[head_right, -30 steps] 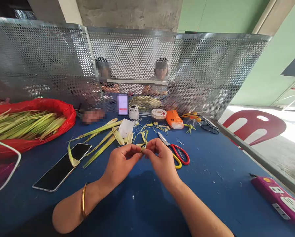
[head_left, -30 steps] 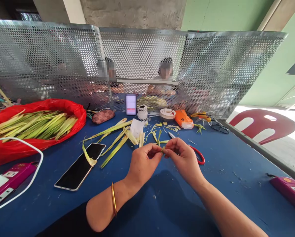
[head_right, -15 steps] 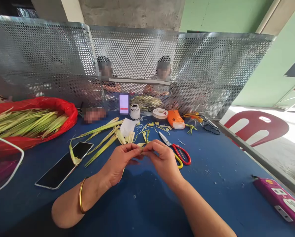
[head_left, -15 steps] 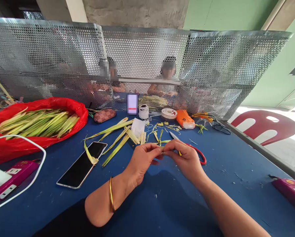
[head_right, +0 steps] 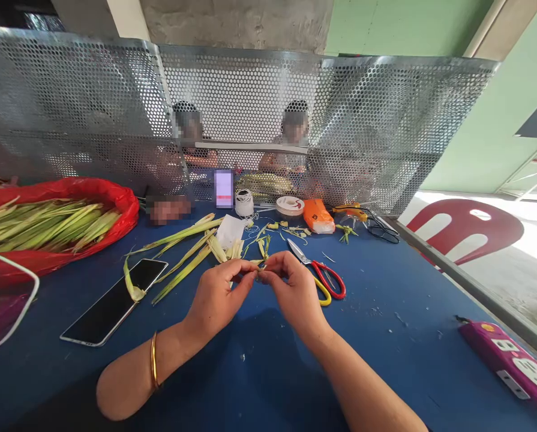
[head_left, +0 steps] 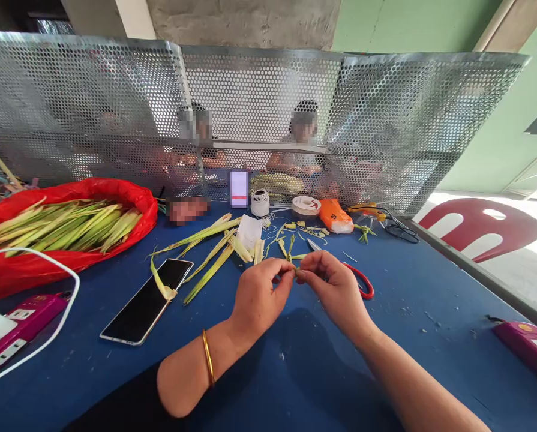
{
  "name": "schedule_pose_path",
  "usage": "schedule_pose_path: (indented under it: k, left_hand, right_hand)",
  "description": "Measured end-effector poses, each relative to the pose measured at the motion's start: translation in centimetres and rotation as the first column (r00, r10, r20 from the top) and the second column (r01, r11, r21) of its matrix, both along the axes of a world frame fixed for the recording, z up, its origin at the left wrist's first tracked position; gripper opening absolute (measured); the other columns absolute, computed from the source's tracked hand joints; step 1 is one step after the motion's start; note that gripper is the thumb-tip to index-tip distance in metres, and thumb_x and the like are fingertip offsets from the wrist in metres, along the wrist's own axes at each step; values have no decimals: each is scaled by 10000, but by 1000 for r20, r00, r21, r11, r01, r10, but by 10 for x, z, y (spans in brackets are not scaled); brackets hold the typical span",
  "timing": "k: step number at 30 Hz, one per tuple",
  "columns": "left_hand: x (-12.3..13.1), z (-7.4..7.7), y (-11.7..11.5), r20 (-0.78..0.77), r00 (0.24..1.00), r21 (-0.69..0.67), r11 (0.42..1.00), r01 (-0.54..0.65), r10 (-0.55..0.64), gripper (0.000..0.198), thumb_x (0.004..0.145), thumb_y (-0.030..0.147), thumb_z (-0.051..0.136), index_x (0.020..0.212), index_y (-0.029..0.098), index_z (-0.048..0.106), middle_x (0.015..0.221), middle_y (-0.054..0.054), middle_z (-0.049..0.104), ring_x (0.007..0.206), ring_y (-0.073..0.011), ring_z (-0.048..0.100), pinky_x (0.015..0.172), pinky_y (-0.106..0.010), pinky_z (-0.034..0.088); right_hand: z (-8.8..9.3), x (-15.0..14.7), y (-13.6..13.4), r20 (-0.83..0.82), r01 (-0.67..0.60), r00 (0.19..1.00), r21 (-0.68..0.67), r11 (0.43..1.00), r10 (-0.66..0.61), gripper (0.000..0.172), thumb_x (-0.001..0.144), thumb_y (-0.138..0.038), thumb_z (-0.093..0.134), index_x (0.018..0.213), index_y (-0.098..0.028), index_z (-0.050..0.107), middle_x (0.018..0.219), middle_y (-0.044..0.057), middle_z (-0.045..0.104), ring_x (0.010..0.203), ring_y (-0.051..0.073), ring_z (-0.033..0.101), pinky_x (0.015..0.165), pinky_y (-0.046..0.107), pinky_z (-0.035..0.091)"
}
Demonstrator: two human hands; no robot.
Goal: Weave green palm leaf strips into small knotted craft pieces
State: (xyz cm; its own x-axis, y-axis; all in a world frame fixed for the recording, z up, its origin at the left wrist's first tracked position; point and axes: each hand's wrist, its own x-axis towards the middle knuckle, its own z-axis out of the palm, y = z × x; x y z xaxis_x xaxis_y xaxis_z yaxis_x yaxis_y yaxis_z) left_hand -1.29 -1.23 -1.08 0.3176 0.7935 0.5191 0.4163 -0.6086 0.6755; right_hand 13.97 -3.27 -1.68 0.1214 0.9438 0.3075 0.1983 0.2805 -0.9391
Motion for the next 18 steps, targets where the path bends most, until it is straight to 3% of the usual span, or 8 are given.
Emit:
schedule_pose_path:
  k: [2,7,10,12,14,18]
  left_hand:
    - [0,0,0,13,1000,28,1000,10,-11,148,867,164,544,867,191,690,827,-22,721,738,-131,653,693,-228,488]
    - [0,-1,-2,-1,1000,137,990,19,-19,160,862,153,548,847,200,700,818,-20,735,749,-142,668,711,-246,490]
    - [0,0,-3,38,999,97,995,31,-35,141,833,157,580,844,206,712,823,-15,743,753,-145,678,731,-250,500]
    - [1,2,-2,98,995,-55,998,29,-24,126,804,164,605,832,209,719,812,-14,747,735,-148,683,721,-252,511]
    - [2,4,0,202,979,-284,957,56,3,92,768,180,639,801,204,721,772,-16,745,709,-155,686,695,-254,522]
    - [1,9,5,431,896,-635,740,221,102,74,690,208,705,754,172,710,686,-22,718,674,-153,676,674,-258,529]
  right_hand:
    - [0,0,1,-34,-12,999,-12,1000,12,129,759,-267,666,862,-191,652,703,-9,660,666,157,621,654,296,489]
    - [1,2,0,-29,-25,999,-26,999,24,90,773,-269,664,736,-188,673,674,-11,649,625,136,600,614,270,471]
    - [0,2,0,-50,-19,999,-35,999,17,91,772,-268,669,729,-189,677,654,-14,647,611,135,599,604,268,471]
    - [0,1,1,-53,-18,998,-34,999,16,90,774,-270,668,736,-190,684,656,-10,653,618,139,605,612,272,479]
    - [0,1,1,-38,-34,999,-20,999,33,82,780,-267,662,768,-194,697,673,-5,666,642,149,617,632,281,490]
    - [0,3,1,74,-89,993,37,995,86,102,795,-238,640,868,-203,703,782,16,708,726,172,640,688,306,507]
